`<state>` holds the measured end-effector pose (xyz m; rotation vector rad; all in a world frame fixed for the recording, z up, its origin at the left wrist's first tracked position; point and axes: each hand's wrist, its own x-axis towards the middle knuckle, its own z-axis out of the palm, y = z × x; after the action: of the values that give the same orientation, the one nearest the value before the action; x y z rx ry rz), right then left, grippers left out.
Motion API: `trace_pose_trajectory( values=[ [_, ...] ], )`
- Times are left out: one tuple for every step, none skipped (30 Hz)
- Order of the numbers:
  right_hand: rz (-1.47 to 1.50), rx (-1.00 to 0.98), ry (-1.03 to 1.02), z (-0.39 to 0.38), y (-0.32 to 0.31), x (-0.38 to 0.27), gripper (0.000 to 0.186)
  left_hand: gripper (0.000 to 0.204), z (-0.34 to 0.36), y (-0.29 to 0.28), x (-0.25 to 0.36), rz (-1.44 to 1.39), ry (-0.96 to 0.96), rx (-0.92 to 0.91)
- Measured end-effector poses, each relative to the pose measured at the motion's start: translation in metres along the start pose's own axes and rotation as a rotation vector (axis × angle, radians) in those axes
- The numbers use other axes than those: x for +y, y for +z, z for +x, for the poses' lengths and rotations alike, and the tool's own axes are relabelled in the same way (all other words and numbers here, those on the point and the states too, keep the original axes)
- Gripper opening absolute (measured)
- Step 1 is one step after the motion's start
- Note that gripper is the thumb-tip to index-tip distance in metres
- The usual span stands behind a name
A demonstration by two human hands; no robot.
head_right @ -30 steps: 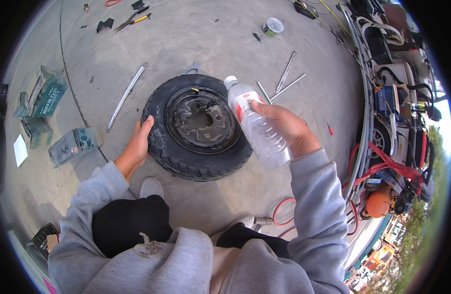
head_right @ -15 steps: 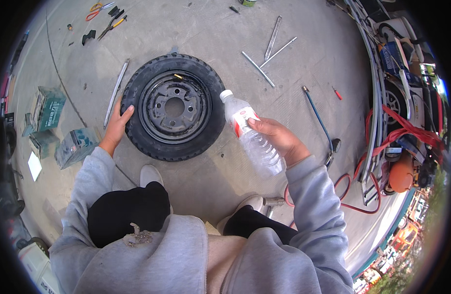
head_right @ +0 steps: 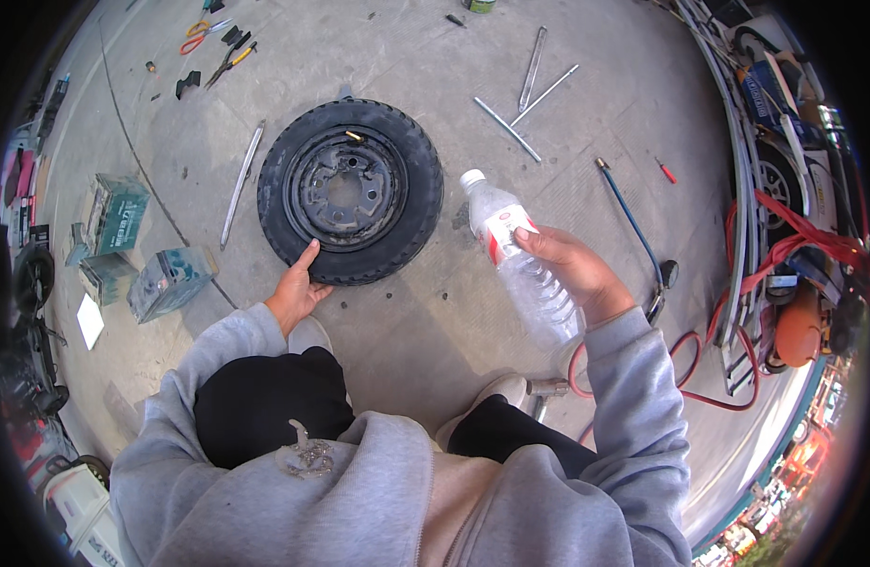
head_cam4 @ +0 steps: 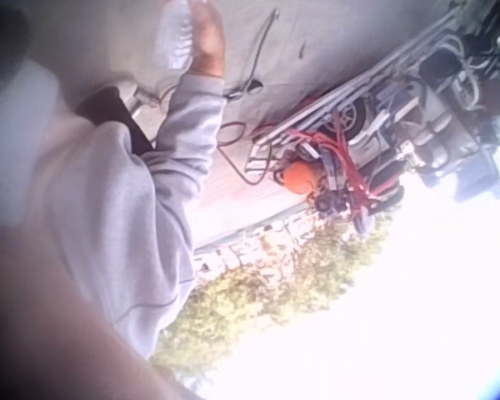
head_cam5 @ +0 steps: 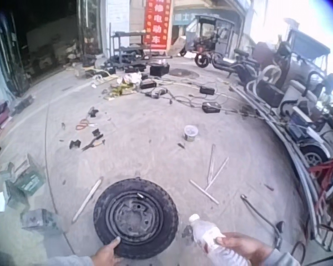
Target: The person inflates a small tire with an air hose, then pours liquid from a plastic bottle onto the tire's inner rim and valve area. They rotate the tire to spread the liquid, retrieve a small metal object from a red toolbox on a scooter, and place it into the tire's valve stem before closing the toolbox.
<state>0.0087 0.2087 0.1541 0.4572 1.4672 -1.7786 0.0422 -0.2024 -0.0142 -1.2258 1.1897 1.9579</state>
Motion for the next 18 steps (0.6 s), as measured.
trace_pose_trajectory(
  values=[
    [-0.012, 0.001, 0.009, -0.002, 0.001, 0.0, 0.055, 0.079, -0.004, 0.003, 0.005, -0.019, 0.011, 0.021],
    [-0.023, 0.005, 0.016, -0.003, 0.001, -0.002, 0.055, 0.077, -0.008, 0.008, 0.012, -0.035, 0.022, 0.037],
    [-0.027, 0.009, 0.03, -0.006, 0.001, -0.003, 0.056, 0.07, -0.015, 0.011, 0.018, -0.106, 0.086, 0.026],
    [-0.045, 0.006, 0.014, -0.009, 0.001, -0.004, 0.056, 0.071, -0.023, 0.014, 0.026, -0.13, 0.161, -0.026],
    [-0.06, 0.002, -0.004, -0.012, 0.0, -0.006, 0.056, 0.072, -0.031, 0.016, 0.037, -0.146, 0.207, -0.043],
    [-0.066, -0.011, -0.02, -0.014, -0.001, -0.007, 0.056, 0.073, -0.038, 0.019, 0.047, -0.162, 0.271, -0.09],
    [-0.07, -0.006, -0.027, -0.017, -0.002, -0.009, 0.056, 0.074, -0.042, 0.024, 0.058, -0.14, 0.307, -0.093],
    [-0.068, -0.01, -0.037, -0.019, -0.003, -0.011, 0.056, 0.075, -0.046, 0.027, 0.069, -0.136, 0.309, -0.076],
    [-0.06, -0.018, -0.045, -0.021, -0.004, -0.013, 0.056, 0.075, -0.05, 0.029, 0.079, -0.128, 0.33, -0.084],
    [-0.074, -0.009, -0.062, -0.022, -0.006, -0.016, 0.056, 0.075, -0.051, 0.033, 0.089, -0.118, 0.368, -0.128],
    [-0.082, -0.004, -0.074, -0.023, -0.007, -0.018, 0.055, 0.07, -0.051, 0.037, 0.099, -0.105, 0.45, -0.184],
    [-0.089, 0.001, -0.081, -0.024, -0.008, -0.02, 0.055, 0.068, -0.053, 0.039, 0.107, -0.061, 0.464, -0.148],
    [-0.065, -0.016, -0.085, -0.026, -0.009, -0.022, 0.056, 0.066, -0.055, 0.042, 0.114, -0.013, 0.483, -0.124],
    [-0.065, -0.002, -0.095, -0.027, -0.01, -0.024, 0.056, 0.064, -0.056, 0.046, 0.12, 0.034, 0.482, -0.056],
    [-0.067, 0.014, -0.098, -0.029, -0.011, -0.026, 0.056, 0.059, -0.057, 0.049, 0.125, 0.05, 0.471, -0.022],
    [-0.057, -0.01, -0.104, -0.031, -0.012, -0.027, 0.057, 0.053, -0.06, 0.051, 0.129, 0.08, 0.491, -0.035],
    [-0.084, -0.006, -0.114, -0.032, -0.014, -0.028, 0.058, 0.049, -0.065, 0.051, 0.133, 0.069, 0.452, -0.041],
    [-0.095, 0.011, -0.116, -0.033, -0.015, -0.029, 0.057, 0.046, -0.069, 0.053, 0.136, 0.058, 0.438, -0.08]
  ],
)
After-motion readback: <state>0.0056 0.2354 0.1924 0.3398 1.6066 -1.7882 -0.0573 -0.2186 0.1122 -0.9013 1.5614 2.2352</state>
